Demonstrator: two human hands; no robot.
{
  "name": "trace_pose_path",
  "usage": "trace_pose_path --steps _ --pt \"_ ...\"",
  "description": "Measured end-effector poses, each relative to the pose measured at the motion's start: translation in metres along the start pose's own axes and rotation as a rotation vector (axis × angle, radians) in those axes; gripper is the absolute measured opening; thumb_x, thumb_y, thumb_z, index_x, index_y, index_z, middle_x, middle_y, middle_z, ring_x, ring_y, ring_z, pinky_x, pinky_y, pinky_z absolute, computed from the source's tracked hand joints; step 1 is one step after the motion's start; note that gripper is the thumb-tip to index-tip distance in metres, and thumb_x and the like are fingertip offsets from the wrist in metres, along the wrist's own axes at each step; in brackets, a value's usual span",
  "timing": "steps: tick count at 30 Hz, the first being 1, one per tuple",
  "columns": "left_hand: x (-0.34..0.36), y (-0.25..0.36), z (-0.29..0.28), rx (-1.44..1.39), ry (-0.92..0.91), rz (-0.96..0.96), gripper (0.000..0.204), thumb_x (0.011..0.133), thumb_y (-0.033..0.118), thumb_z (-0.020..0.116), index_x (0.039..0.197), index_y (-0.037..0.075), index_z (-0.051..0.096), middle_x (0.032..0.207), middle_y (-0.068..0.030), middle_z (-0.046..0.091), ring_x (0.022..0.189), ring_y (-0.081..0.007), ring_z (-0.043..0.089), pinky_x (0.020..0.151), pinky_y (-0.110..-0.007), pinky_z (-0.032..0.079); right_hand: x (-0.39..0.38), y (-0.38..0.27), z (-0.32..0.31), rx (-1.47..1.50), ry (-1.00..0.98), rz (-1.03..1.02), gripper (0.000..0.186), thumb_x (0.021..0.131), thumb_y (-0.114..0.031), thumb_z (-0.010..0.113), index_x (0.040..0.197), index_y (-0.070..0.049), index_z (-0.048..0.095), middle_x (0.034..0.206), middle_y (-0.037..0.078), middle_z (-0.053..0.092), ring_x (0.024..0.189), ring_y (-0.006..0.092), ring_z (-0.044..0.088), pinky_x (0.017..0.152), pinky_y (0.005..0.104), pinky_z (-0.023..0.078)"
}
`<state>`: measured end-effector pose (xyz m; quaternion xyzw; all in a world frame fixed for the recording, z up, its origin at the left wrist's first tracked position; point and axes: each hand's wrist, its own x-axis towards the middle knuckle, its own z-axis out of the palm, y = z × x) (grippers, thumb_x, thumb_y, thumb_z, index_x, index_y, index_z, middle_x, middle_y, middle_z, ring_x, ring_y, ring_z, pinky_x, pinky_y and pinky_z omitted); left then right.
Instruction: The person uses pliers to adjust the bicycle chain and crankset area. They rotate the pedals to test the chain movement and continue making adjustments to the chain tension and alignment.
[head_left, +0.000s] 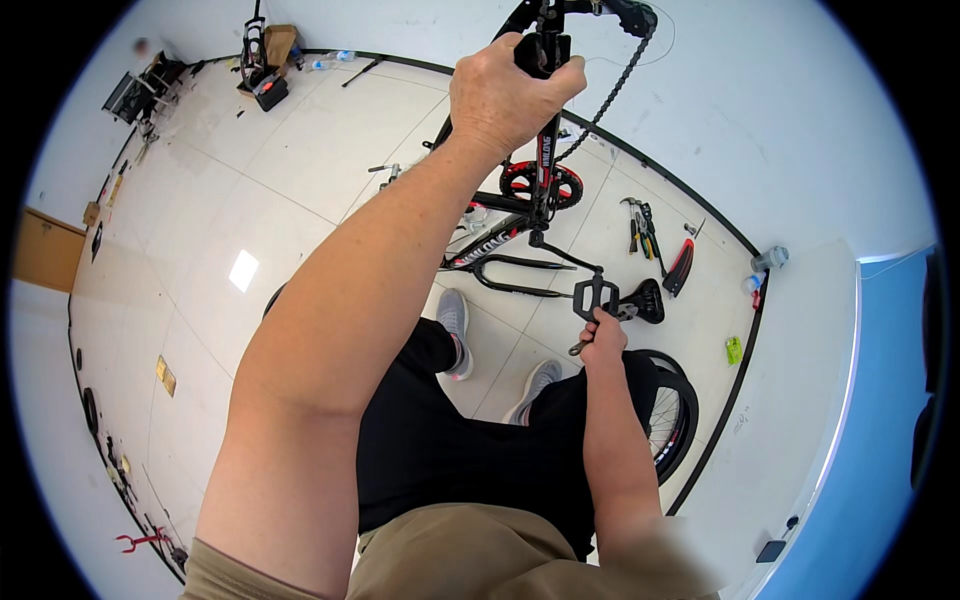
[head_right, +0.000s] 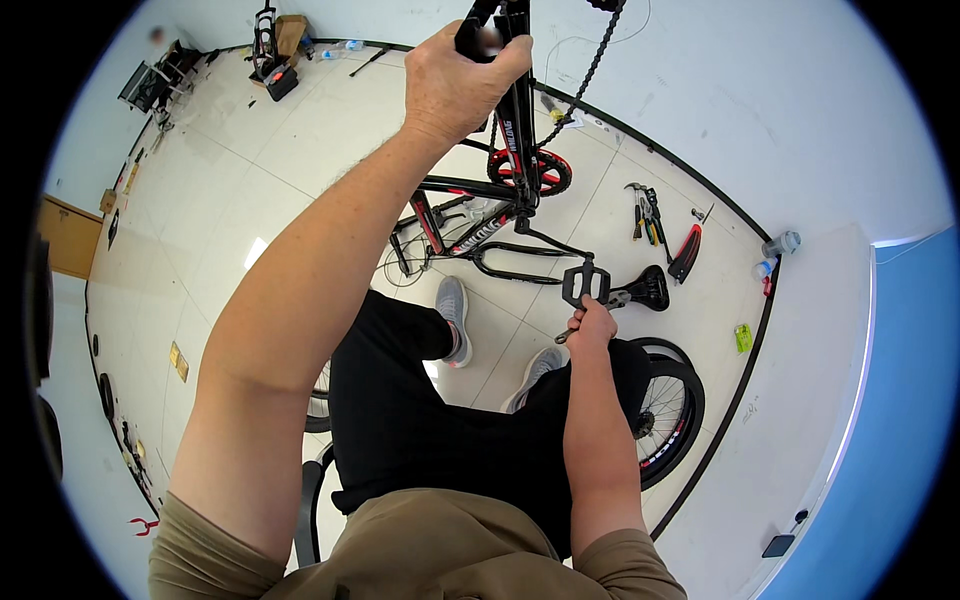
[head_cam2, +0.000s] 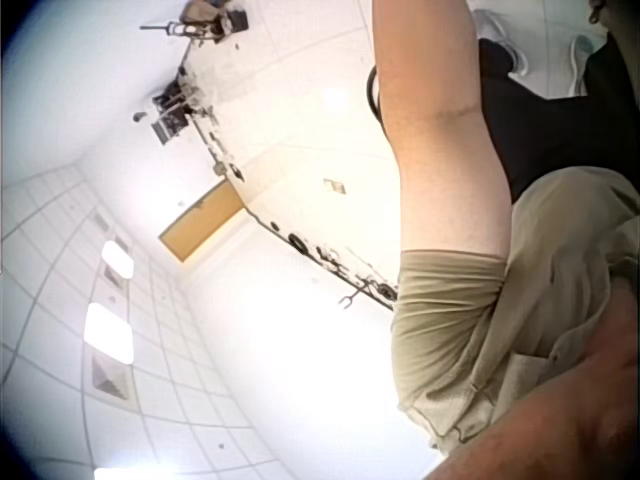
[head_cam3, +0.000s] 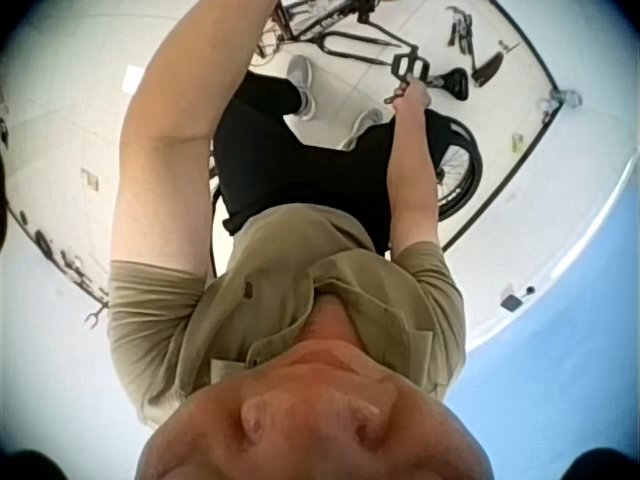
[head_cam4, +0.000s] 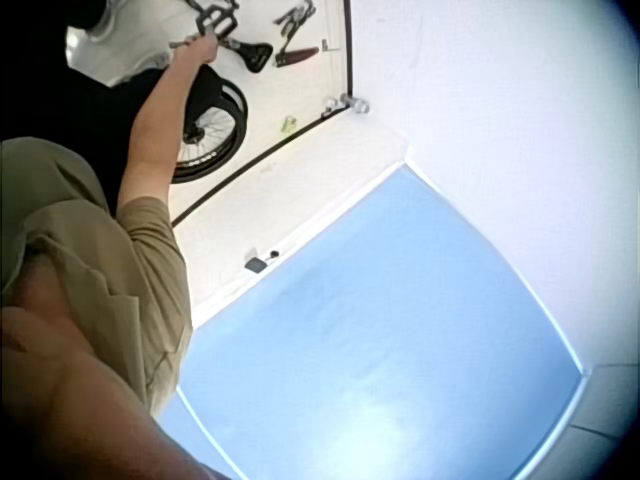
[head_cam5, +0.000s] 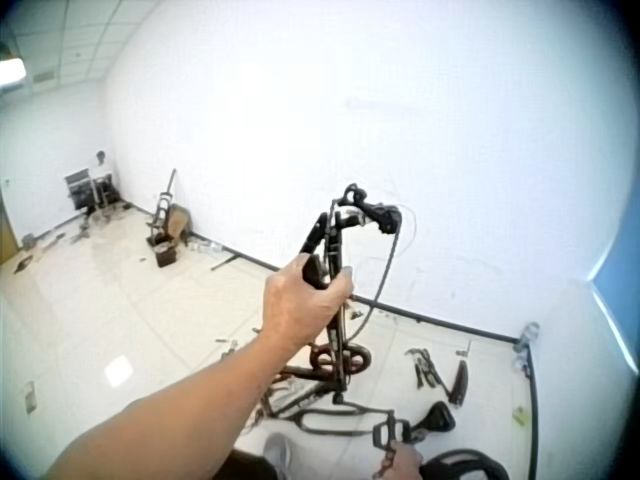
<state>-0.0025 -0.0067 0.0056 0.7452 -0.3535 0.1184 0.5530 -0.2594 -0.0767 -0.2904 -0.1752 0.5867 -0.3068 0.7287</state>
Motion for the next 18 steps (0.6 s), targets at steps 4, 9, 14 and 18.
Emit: trace_pose_path --steps 4,9,14,18 --pt "0.000 0.001 0.000 -0.001 -0.014 -0.001 0.047 0.072 0.045 0.077 0.080 0.000 0.069 0.061 -0.0069 0.065 0.056 -0.0144 0.062 0.063 -0.028 0.053 0.001 -0.003 -0.002 0.027 0.003 -0.006 0.014 0.092 -0.007 0.065 0.087 -0.008 0.052 0.066 0.000 0.045 0.052 0.0107 0.043 0.042 0.0247 0.030" --pt "-0.001 -0.002 -0.001 0.020 -0.019 -0.005 0.047 0.072 0.046 0.076 0.081 0.000 0.069 0.062 -0.0068 0.065 0.057 -0.0143 0.062 0.063 -0.028 0.053 -0.003 -0.009 -0.005 0.066 -0.033 -0.035 0.010 0.091 -0.005 0.065 0.092 -0.005 0.055 0.073 0.002 0.046 0.054 0.0109 0.044 0.043 0.0249 0.032" --pt "0.000 0.001 -0.002 -0.007 -0.032 -0.040 0.047 0.072 0.045 0.076 0.080 0.000 0.068 0.062 -0.0063 0.065 0.057 -0.0141 0.061 0.062 -0.028 0.053 -0.015 -0.017 -0.007 0.102 -0.068 -0.054 0.014 0.091 -0.007 0.066 0.087 -0.006 0.052 0.071 0.001 0.044 0.054 0.0105 0.043 0.044 0.0257 0.033" --pt "0.001 0.002 -0.004 0.004 -0.018 -0.029 0.042 0.071 0.047 0.072 0.074 0.005 0.066 0.060 -0.0050 0.065 0.058 -0.0181 0.065 0.064 -0.032 0.055 -0.023 -0.020 -0.003 0.091 -0.081 -0.059 0.015 0.091 -0.009 0.065 0.085 -0.007 0.051 0.070 0.000 0.043 0.054 0.0101 0.043 0.044 0.0255 0.033"
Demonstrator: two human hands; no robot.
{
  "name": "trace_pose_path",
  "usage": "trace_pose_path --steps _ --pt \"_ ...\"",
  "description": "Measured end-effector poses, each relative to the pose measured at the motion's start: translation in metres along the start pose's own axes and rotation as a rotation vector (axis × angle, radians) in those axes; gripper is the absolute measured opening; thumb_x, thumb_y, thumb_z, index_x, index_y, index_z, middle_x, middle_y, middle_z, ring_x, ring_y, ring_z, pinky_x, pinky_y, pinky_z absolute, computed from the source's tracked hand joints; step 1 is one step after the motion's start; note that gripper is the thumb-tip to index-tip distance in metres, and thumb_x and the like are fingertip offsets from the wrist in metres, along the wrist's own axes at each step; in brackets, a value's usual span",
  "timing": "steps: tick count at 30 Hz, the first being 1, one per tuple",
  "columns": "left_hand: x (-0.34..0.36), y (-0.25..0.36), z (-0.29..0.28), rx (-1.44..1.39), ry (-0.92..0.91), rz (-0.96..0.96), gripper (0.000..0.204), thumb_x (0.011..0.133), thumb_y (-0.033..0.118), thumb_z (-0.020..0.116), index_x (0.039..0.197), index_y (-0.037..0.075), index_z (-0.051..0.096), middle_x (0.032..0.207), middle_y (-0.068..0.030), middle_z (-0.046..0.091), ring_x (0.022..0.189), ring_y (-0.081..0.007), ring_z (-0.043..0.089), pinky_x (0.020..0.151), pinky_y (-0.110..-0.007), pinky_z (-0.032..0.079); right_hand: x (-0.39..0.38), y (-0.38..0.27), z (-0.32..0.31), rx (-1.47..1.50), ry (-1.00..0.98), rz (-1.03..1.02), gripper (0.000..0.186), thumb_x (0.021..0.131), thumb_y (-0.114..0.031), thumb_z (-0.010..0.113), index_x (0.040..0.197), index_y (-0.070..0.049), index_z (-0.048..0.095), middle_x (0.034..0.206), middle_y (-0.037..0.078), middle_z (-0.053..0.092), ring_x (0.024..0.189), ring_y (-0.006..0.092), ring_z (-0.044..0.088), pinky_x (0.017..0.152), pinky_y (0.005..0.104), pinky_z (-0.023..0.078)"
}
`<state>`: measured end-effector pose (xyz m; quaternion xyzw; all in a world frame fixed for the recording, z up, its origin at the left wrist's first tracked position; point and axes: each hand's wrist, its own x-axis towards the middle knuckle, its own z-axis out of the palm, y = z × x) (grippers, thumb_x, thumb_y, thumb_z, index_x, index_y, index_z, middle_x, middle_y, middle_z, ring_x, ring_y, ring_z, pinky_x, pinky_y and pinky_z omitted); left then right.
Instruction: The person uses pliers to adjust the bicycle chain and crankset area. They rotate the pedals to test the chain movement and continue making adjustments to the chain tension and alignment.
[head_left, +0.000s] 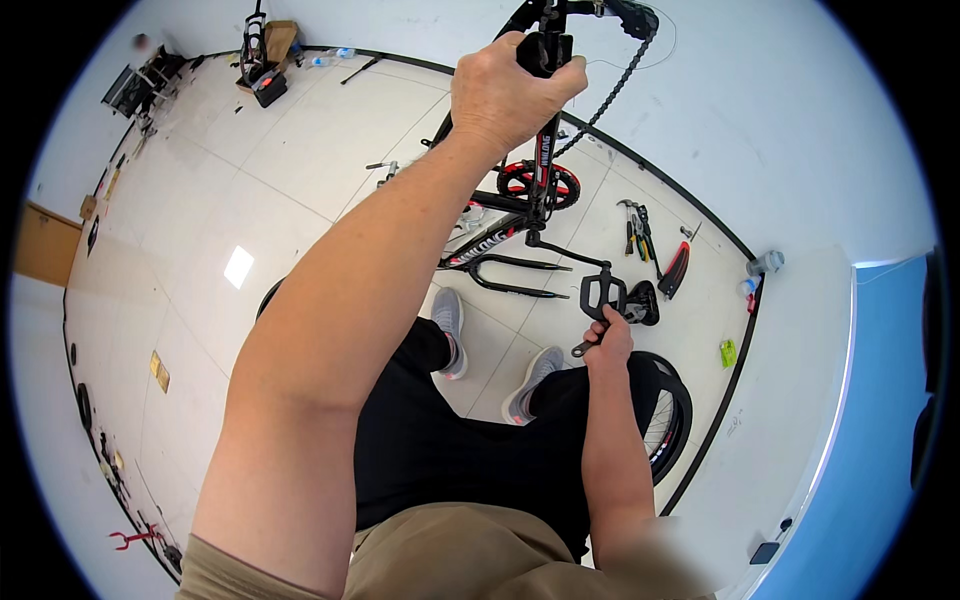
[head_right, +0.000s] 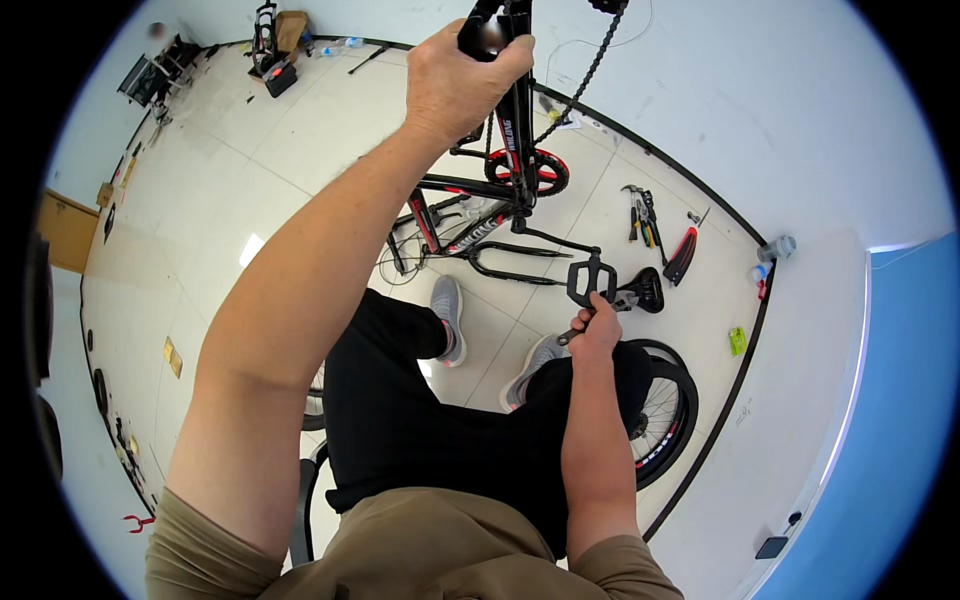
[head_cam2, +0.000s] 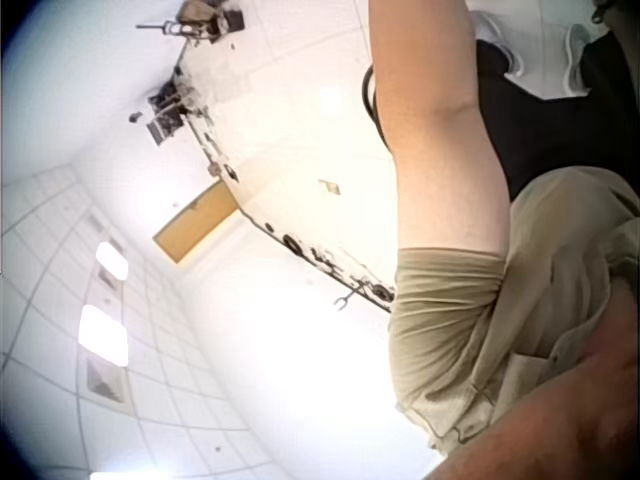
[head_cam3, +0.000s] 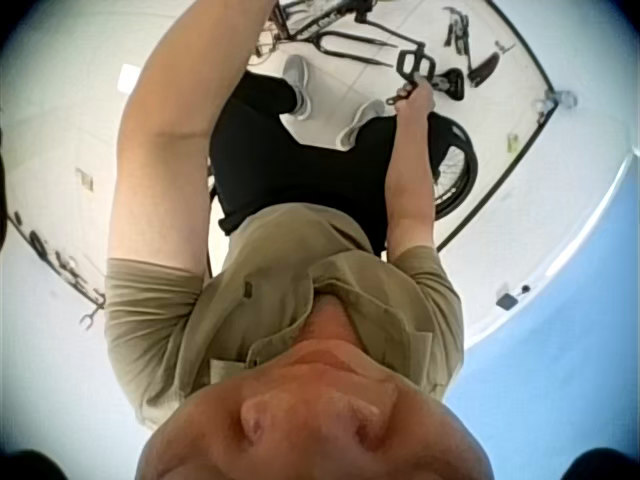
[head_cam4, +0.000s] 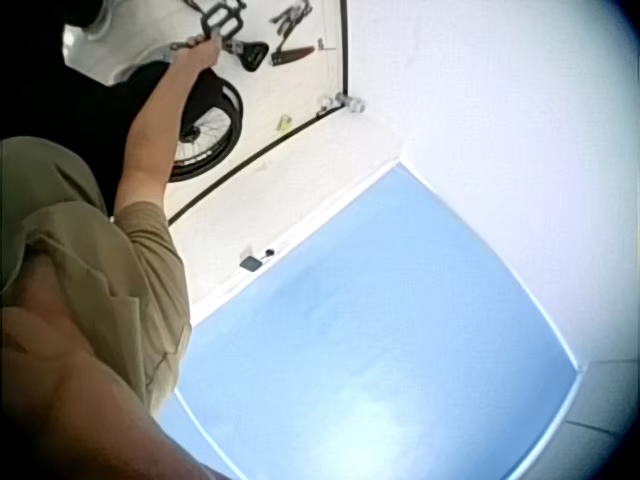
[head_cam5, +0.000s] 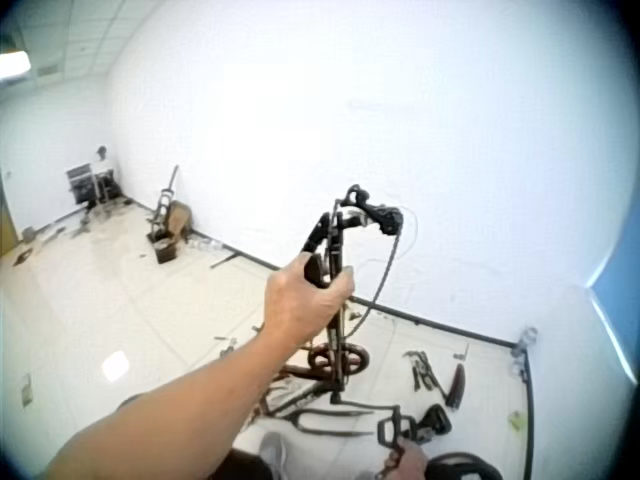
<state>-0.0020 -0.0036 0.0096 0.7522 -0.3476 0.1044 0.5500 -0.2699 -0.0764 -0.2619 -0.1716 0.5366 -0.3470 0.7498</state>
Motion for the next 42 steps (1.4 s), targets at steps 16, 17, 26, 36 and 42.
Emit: trace_pose_path --steps 16,17,26,36,42 --pt "-0.004 0.009 -0.002 0.019 0.041 -0.020 0.044 0.073 0.041 0.078 0.080 -0.001 0.068 0.068 -0.0076 0.068 0.063 -0.0145 0.064 0.068 -0.029 0.053 -0.014 -0.006 0.004 0.181 -0.129 -0.001 0.014 0.090 -0.009 0.066 0.084 -0.007 0.053 0.072 0.001 0.048 0.055 0.0101 0.043 0.045 0.0253 0.032" --pt "-0.004 0.010 -0.002 0.011 0.036 -0.018 0.044 0.074 0.041 0.078 0.079 -0.001 0.068 0.068 -0.0070 0.067 0.062 -0.0141 0.062 0.067 -0.029 0.052 -0.017 -0.007 0.007 0.182 -0.108 -0.002 0.016 0.089 -0.008 0.067 0.082 -0.008 0.052 0.072 0.001 0.046 0.054 0.0099 0.042 0.044 0.0251 0.031" --pt "-0.004 0.005 0.002 -0.015 0.055 -0.006 0.042 0.076 0.039 0.079 0.073 -0.001 0.064 0.063 -0.0026 0.061 0.059 -0.0112 0.053 0.061 -0.028 0.047 -0.021 -0.005 0.008 0.254 -0.152 0.009 0.016 0.088 -0.008 0.066 0.083 -0.009 0.051 0.073 0.001 0.046 0.053 0.0093 0.040 0.044 0.0250 0.030" --pt "-0.002 -0.004 0.006 -0.050 0.106 0.099 0.040 0.080 0.032 0.078 0.071 -0.002 0.061 0.064 -0.0007 0.058 0.062 -0.0101 0.048 0.061 -0.027 0.043 -0.020 -0.004 0.008 0.351 -0.284 0.063 0.018 0.086 -0.009 0.068 0.085 -0.009 0.050 0.076 0.001 0.048 0.051 0.0092 0.039 0.042 0.0250 0.029" --pt "-0.001 -0.009 0.003 -0.074 0.062 0.090 0.037 0.085 0.031 0.078 0.074 0.002 0.060 0.073 0.0021 0.055 0.067 -0.0084 0.046 0.065 -0.025 0.040 -0.028 -0.005 0.012 0.353 -0.303 0.058 0.017 0.088 -0.012 0.066 0.080 -0.010 0.051 0.074 0.001 0.050 0.051 0.0080 0.037 0.044 0.0240 0.030"
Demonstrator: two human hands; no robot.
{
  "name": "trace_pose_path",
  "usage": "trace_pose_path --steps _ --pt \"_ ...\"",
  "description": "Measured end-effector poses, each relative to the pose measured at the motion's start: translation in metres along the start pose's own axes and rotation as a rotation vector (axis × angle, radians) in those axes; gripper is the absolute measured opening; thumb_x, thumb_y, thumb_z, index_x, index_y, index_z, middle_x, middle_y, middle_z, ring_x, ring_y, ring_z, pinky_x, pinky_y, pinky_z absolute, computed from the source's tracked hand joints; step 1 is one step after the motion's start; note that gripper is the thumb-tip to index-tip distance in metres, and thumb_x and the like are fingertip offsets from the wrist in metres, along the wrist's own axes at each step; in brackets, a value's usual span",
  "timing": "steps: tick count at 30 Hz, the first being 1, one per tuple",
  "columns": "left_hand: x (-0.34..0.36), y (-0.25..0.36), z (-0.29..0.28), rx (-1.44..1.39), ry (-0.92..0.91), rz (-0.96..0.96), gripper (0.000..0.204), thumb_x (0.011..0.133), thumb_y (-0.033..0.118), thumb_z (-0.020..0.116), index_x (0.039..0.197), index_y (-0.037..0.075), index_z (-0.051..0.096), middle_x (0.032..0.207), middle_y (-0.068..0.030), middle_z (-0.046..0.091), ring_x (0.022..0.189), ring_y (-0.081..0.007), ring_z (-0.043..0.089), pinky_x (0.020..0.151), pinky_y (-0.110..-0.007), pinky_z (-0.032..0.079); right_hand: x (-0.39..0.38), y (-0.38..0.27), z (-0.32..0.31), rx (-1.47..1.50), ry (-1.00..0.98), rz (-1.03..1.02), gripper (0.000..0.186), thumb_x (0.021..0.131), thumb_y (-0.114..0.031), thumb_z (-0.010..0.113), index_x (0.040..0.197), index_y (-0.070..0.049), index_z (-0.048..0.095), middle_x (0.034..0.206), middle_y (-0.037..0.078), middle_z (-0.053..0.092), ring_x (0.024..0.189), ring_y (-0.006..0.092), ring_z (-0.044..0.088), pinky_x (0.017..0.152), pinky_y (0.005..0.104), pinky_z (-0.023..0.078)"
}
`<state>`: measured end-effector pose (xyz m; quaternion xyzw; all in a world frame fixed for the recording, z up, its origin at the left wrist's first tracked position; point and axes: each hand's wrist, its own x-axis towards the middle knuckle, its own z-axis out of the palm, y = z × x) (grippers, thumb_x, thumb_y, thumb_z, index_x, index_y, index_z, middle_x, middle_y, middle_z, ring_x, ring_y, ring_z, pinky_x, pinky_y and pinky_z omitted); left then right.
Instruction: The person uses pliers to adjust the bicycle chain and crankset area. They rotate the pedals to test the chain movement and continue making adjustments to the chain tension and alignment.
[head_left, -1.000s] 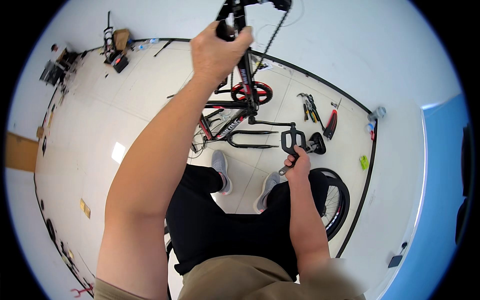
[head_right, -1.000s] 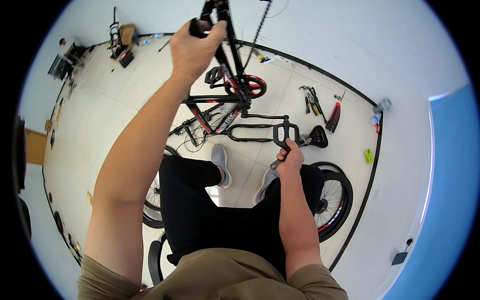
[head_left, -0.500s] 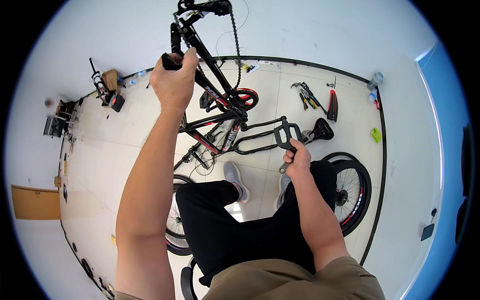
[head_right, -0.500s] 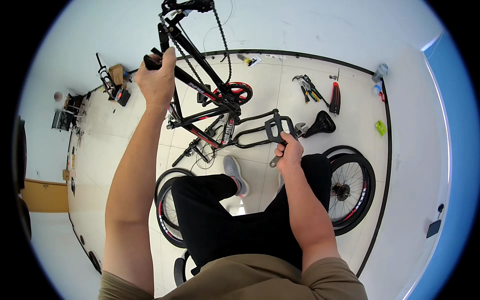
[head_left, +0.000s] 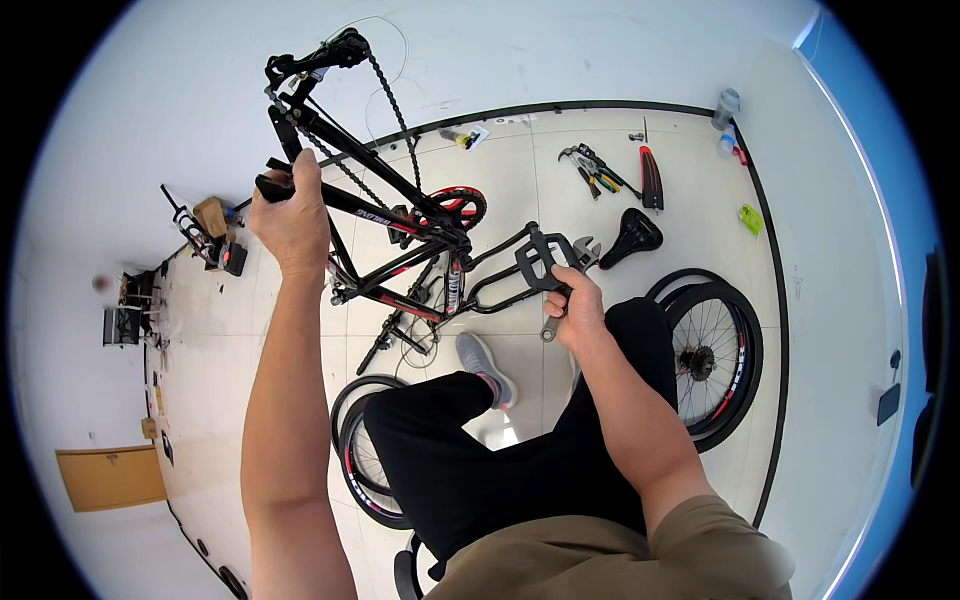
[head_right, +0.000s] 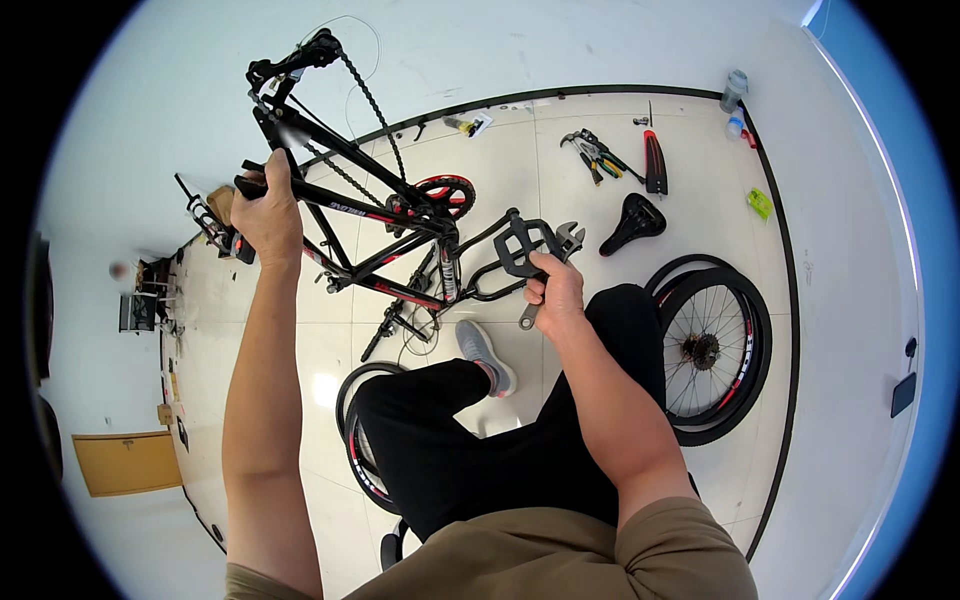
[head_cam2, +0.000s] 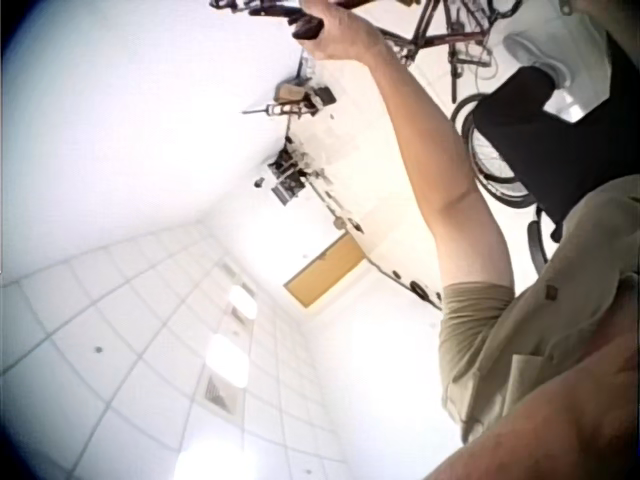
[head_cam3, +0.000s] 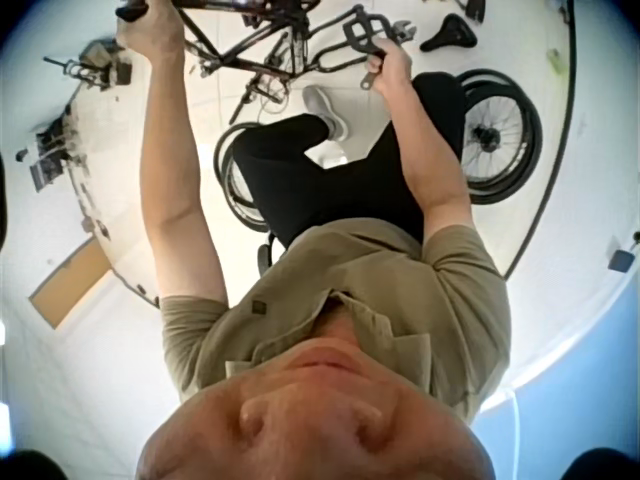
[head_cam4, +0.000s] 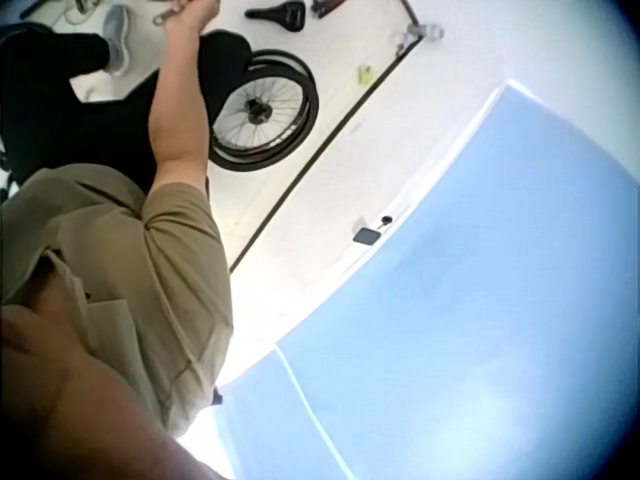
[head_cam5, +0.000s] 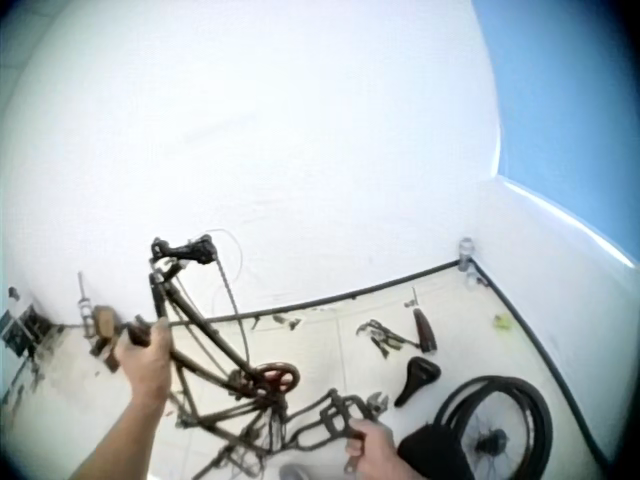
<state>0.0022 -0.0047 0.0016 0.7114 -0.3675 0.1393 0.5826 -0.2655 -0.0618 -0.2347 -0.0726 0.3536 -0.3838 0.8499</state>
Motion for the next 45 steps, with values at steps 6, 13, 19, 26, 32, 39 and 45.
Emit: trace_pose_path --steps 6,13,19,26,32,39,45 --pt "0.002 -0.005 0.001 -0.032 -0.017 -0.034 0.037 0.085 0.032 0.078 0.075 0.003 0.057 0.071 0.0007 0.055 0.065 -0.0078 0.046 0.060 -0.024 0.040 -0.002 0.001 0.002 0.000 -0.090 -0.004 0.014 0.088 -0.013 0.066 0.082 -0.009 0.053 0.077 0.002 0.055 0.051 0.0079 0.038 0.045 0.0240 0.031" --pt "0.000 -0.001 0.002 -0.079 0.014 0.001 0.038 0.083 0.031 0.077 0.072 0.000 0.058 0.067 -0.0001 0.055 0.065 -0.0107 0.047 0.064 -0.027 0.042 -0.010 0.000 0.010 0.000 -0.137 -0.008 0.013 0.088 -0.012 0.065 0.086 -0.008 0.053 0.080 0.004 0.058 0.050 0.0078 0.039 0.045 0.0240 0.031" --pt "-0.003 0.005 0.003 -0.090 0.011 0.010 0.036 0.084 0.029 0.077 0.074 0.001 0.059 0.068 0.0007 0.055 0.066 -0.0096 0.047 0.064 -0.027 0.042 -0.010 0.000 0.009 -0.015 -0.154 -0.020 0.014 0.089 -0.013 0.066 0.088 -0.007 0.054 0.081 0.005 0.058 0.051 0.0080 0.040 0.046 0.0248 0.032" --pt "-0.004 0.008 0.003 -0.057 0.018 0.004 0.035 0.085 0.028 0.077 0.073 0.001 0.059 0.068 0.0012 0.056 0.066 -0.0087 0.047 0.064 -0.026 0.042 -0.012 0.002 0.013 -0.072 -0.260 -0.014 0.016 0.090 -0.013 0.068 0.090 -0.005 0.054 0.084 0.008 0.061 0.052 0.0082 0.043 0.046 0.0249 0.034" --pt "-0.005 0.008 0.006 -0.089 0.025 0.026 0.034 0.084 0.027 0.078 0.071 0.001 0.059 0.067 0.0014 0.056 0.065 -0.0082 0.047 0.063 -0.026 0.042 -0.008 0.002 0.011 -0.064 -0.268 0.001 0.017 0.089 -0.013 0.069 0.090 -0.006 0.054 0.082 0.006 0.060 0.051 0.0087 0.044 0.046 0.0249 0.034" --pt "-0.001 0.001 0.000 0.029 0.052 0.091 0.037 0.080 0.031 0.078 0.071 -0.001 0.062 0.064 -0.0015 0.061 0.061 -0.0091 0.051 0.060 -0.026 0.045 -0.007 0.004 0.014 -0.075 -0.356 0.021 0.013 0.091 -0.015 0.067 0.093 -0.005 0.060 0.081 0.007 0.062 0.051 0.0092 0.044 0.046 0.0253 0.033" --pt "-0.008 0.012 0.000 0.065 0.020 -0.018 0.042 0.075 0.039 0.078 0.078 -0.002 0.067 0.065 -0.0063 0.066 0.060 -0.0130 0.060 0.062 -0.028 0.051 -0.006 -0.001 0.014 -0.149 -0.408 0.045 0.034 0.098 -0.033 0.056 0.094 -0.001 0.062 0.073 0.003 0.056 0.053 0.0095 0.039 0.049 0.0263 0.029"
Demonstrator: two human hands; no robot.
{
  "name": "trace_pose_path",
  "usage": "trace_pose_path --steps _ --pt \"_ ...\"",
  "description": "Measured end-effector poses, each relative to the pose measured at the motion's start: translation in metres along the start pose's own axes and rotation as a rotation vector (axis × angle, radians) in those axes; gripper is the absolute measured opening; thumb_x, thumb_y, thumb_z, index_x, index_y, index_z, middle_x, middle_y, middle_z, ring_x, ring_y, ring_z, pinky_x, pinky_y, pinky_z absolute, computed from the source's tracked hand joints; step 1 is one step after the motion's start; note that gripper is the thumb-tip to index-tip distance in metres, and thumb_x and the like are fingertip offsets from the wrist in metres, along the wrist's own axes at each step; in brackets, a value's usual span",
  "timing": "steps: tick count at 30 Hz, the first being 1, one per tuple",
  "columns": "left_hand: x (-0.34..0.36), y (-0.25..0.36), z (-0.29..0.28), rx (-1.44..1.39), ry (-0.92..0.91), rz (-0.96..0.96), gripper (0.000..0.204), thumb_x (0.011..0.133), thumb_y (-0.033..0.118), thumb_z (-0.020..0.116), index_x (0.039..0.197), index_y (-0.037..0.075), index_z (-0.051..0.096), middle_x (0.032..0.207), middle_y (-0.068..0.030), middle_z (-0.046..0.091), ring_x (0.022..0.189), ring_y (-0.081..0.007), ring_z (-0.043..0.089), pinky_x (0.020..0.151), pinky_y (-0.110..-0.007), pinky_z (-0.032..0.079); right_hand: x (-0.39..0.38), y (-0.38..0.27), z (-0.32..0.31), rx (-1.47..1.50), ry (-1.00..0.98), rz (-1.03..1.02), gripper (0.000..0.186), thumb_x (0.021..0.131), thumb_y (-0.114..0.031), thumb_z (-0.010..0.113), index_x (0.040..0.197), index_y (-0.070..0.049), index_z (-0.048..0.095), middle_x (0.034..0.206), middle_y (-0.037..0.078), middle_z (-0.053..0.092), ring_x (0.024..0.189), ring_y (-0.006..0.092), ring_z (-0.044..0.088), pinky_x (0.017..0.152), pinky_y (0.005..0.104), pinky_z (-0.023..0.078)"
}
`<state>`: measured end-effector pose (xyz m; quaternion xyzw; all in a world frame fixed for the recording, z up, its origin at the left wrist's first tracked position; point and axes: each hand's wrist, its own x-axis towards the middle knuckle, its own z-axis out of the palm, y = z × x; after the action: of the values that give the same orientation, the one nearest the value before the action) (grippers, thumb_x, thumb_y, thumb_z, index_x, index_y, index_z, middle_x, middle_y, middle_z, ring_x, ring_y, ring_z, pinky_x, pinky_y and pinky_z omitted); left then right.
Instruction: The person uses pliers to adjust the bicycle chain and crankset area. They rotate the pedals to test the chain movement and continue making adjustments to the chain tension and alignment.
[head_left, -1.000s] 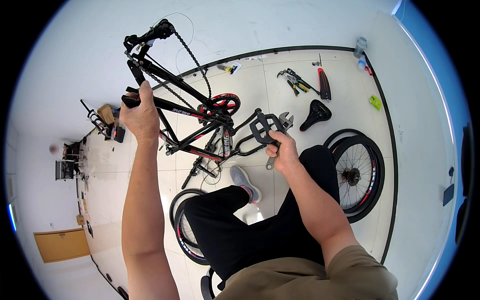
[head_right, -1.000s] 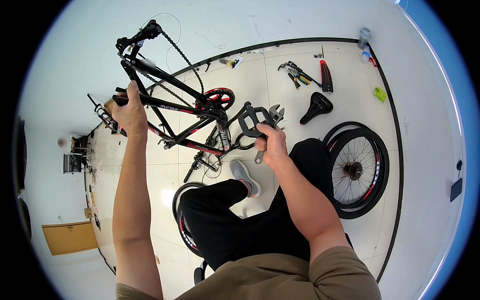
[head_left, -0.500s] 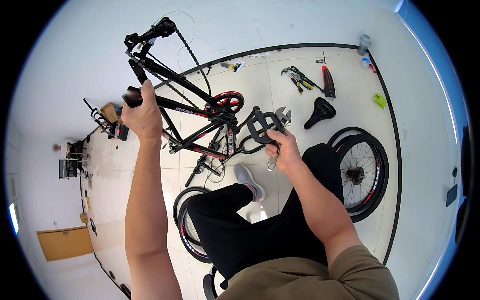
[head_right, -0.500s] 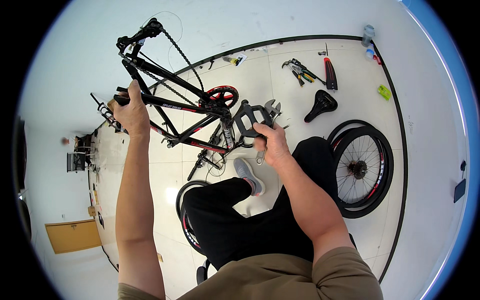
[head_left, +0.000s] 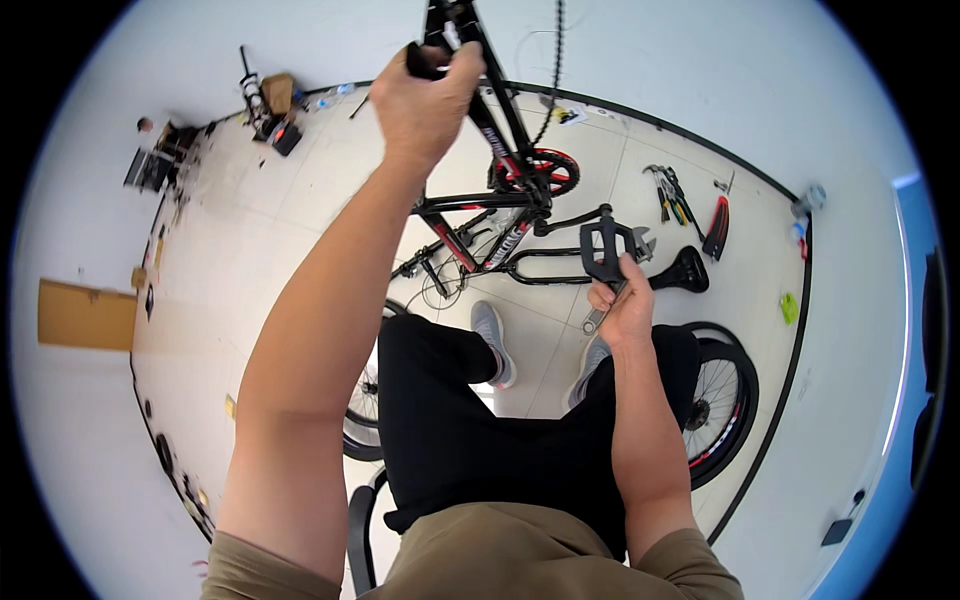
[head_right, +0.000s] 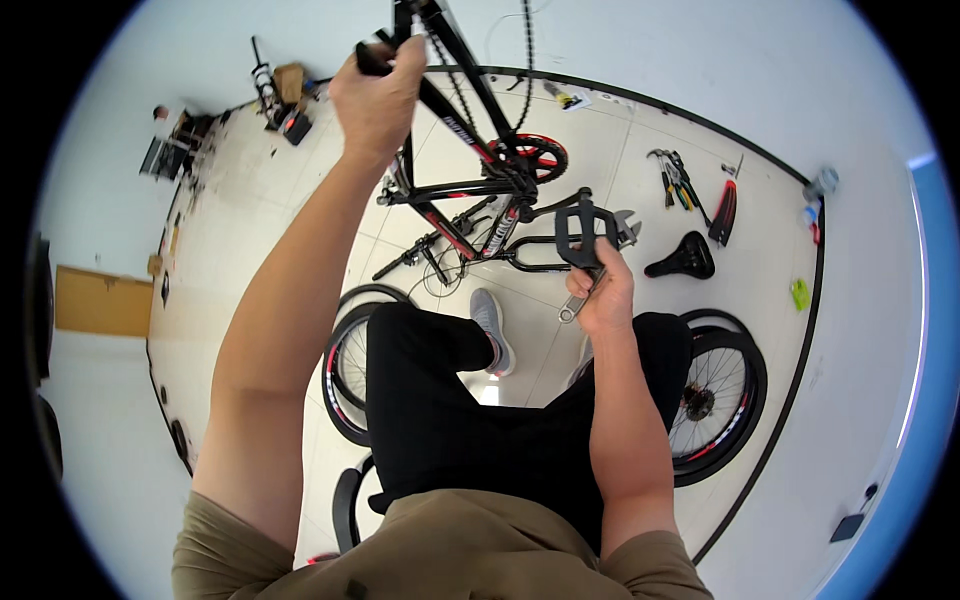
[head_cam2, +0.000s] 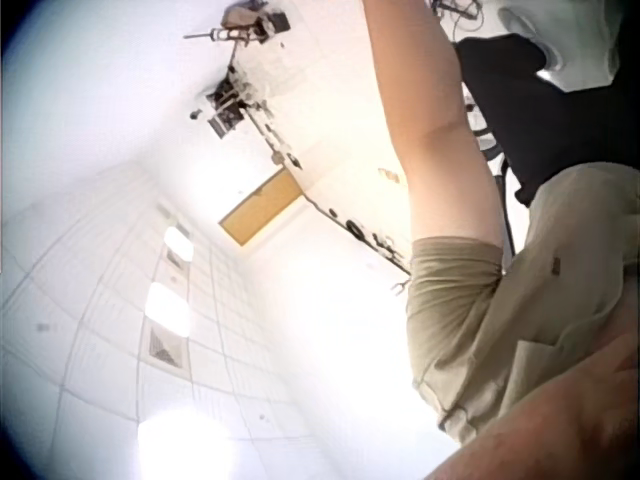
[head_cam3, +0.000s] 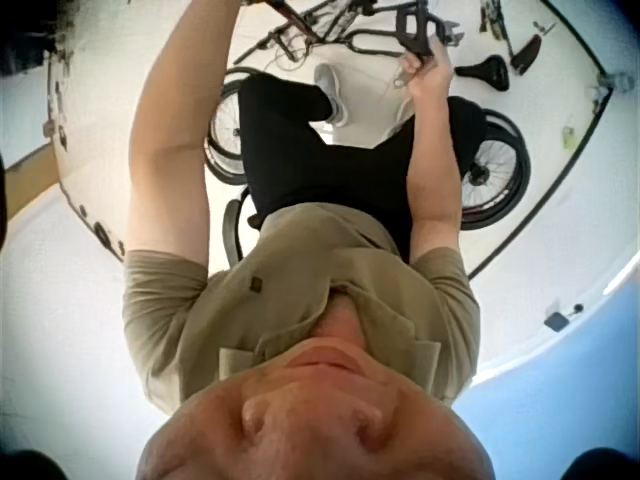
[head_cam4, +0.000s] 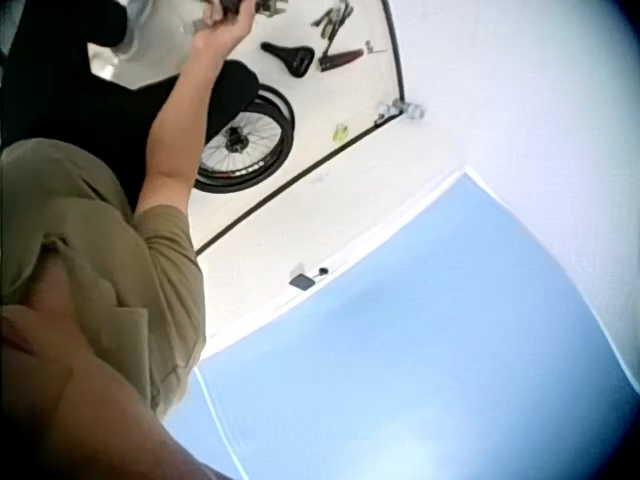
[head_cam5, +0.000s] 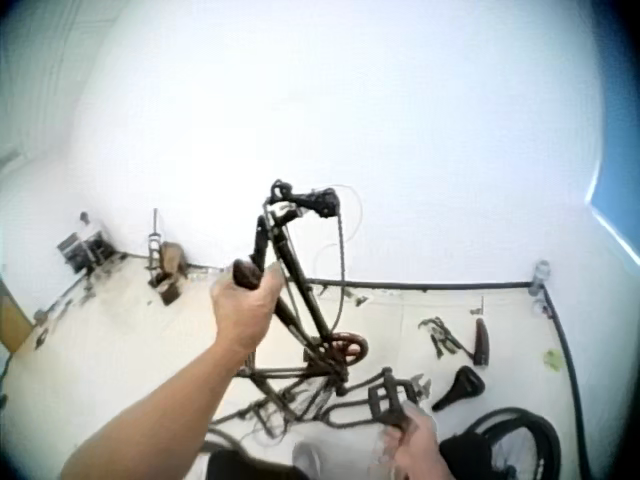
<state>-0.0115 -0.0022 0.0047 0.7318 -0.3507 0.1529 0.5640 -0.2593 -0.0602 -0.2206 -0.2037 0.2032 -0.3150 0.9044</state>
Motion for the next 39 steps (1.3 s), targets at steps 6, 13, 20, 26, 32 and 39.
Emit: trace_pose_path --steps 6,13,20,26,32,39 --pt "-0.002 0.004 -0.008 -0.027 -0.047 -0.027 0.043 0.071 0.039 0.076 0.077 -0.003 0.067 0.065 -0.0074 0.066 0.060 -0.0128 0.062 0.064 -0.028 0.053 0.000 0.003 0.000 0.085 -0.036 0.020 0.033 0.100 -0.035 0.053 0.102 -0.003 0.058 0.089 0.009 0.064 0.053 0.0111 0.039 0.049 0.0259 0.029" --pt "-0.006 0.014 -0.005 -0.082 -0.007 -0.020 0.035 0.079 0.031 0.076 0.076 -0.002 0.066 0.063 -0.0092 0.065 0.057 -0.0169 0.059 0.059 -0.033 0.050 -0.001 0.004 0.002 0.040 -0.065 -0.006 0.033 0.101 -0.035 0.054 0.107 -0.003 0.059 0.093 0.009 0.066 0.055 0.0110 0.039 0.049 0.0252 0.030" --pt "-0.004 0.010 -0.004 -0.062 0.018 0.029 0.036 0.079 0.032 0.075 0.076 -0.003 0.065 0.062 -0.0103 0.064 0.056 -0.0170 0.059 0.058 -0.033 0.050 -0.001 0.012 0.006 0.154 -0.097 0.017 0.032 0.101 -0.037 0.057 0.111 -0.008 0.062 0.097 0.004 0.068 0.055 0.0087 0.038 0.047 0.0217 0.029" --pt "-0.005 0.017 -0.007 -0.078 -0.044 -0.034 0.034 0.080 0.030 0.074 0.075 -0.002 0.065 0.061 -0.0087 0.063 0.055 -0.0145 0.058 0.056 -0.031 0.050 0.001 0.015 0.002 0.120 -0.127 0.041 0.031 0.101 -0.037 0.058 0.111 -0.009 0.063 0.095 0.002 0.069 0.054 0.0084 0.038 0.046 0.0219 0.029" --pt "-0.005 0.017 -0.009 -0.088 -0.042 -0.042 0.034 0.080 0.031 0.074 0.074 -0.002 0.065 0.062 -0.0083 0.064 0.056 -0.0139 0.059 0.056 -0.031 0.051 0.000 0.016 0.009 0.046 -0.083 0.057 0.034 0.099 -0.041 0.060 0.101 -0.007 0.065 0.084 0.002 0.065 0.054 0.0081 0.040 0.045 0.0224 0.029" --pt "-0.006 0.011 -0.006 -0.105 -0.012 -0.038 0.037 0.079 0.034 0.074 0.075 -0.002 0.065 0.063 -0.0096 0.065 0.057 -0.0171 0.061 0.060 -0.033 0.052 0.002 0.019 0.006 -0.005 -0.033 0.078 0.042 0.097 -0.046 0.061 0.093 -0.005 0.067 0.070 0.000 0.057 0.050 0.0073 0.039 0.044 0.0226 0.027"
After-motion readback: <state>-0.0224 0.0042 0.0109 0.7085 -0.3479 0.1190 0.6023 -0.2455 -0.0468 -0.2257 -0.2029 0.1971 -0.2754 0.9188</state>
